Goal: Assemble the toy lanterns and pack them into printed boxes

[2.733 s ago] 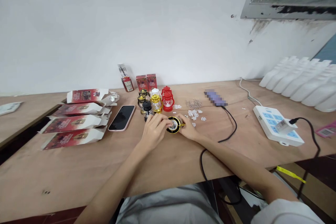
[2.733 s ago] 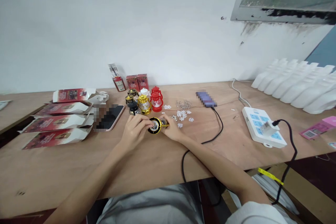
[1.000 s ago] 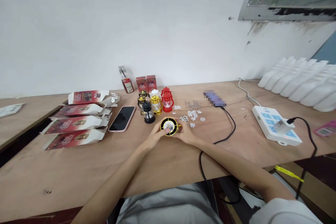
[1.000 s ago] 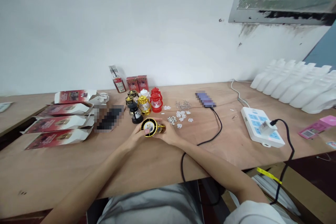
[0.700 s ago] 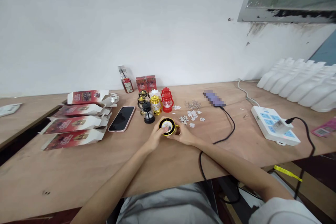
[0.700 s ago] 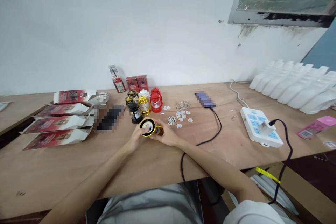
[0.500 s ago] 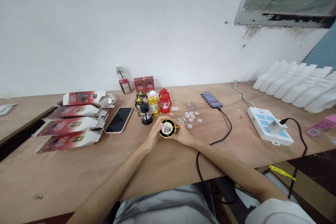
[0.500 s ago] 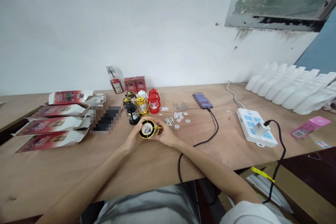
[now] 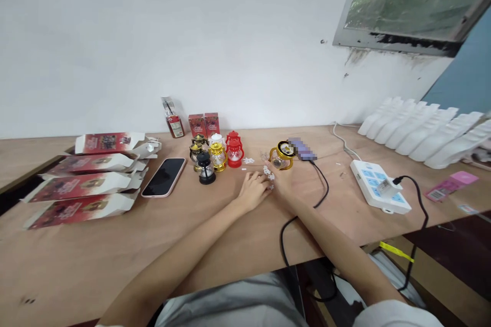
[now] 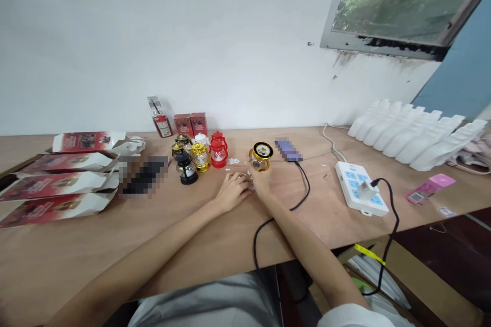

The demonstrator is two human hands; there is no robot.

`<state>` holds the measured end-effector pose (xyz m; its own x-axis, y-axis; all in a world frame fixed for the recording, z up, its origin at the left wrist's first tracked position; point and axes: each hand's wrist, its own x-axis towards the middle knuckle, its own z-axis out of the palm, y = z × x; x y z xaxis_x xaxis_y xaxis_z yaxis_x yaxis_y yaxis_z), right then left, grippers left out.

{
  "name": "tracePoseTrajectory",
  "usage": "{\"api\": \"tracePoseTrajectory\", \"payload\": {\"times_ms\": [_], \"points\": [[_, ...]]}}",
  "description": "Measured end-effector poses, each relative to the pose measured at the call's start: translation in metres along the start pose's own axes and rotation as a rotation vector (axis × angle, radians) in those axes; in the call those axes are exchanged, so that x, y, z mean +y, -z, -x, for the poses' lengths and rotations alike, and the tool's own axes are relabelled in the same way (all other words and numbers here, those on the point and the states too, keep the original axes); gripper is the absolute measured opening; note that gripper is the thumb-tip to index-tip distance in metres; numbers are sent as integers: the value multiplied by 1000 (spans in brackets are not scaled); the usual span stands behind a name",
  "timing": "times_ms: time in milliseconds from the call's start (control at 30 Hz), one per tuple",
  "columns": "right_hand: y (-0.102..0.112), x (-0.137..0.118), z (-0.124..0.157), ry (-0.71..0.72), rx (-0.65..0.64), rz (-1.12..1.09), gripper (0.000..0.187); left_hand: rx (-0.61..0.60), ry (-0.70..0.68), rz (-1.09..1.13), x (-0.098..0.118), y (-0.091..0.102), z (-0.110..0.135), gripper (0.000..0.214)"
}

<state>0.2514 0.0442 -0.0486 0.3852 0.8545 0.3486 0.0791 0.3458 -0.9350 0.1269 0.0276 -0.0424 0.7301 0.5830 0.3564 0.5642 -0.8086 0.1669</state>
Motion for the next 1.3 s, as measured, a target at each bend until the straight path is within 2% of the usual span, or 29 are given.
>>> {"api": "tracePoseTrajectory", "payload": {"times_ms": [67,100,267,367,467,567,633,733,833,1100,1300], "points": [[-2,0,1,-20,117,-42,41,-9,-12,-28,-1,-4,-5,17],[-4,-1,2,-14,135,-52,41,-12,-18,-34,-2,-5,-5,16],[-8,-12,13,72,48,-9,41,-6,-37,-61,-4,8,17,20],[-10,-14,22,69,-22,5,44,87,42,-5,-6,29,44,22],[-14,-12,33,64,-173,27,48,295,200,265,-11,49,68,22],[-19,-8,43,88,-368,46,51,504,389,575,-19,62,79,21],[-20,-8,48,117,-490,84,50,599,477,773,-24,66,79,21],[-19,-8,49,128,-597,167,45,679,516,1050,-26,71,75,28],[-17,-6,46,108,-596,184,45,670,508,1182,-21,75,73,32],[-17,4,44,108,-573,191,48,598,531,1222,-14,78,76,32],[-16,-14,47,176,-612,316,30,653,516,1110,-15,78,77,26]]}}
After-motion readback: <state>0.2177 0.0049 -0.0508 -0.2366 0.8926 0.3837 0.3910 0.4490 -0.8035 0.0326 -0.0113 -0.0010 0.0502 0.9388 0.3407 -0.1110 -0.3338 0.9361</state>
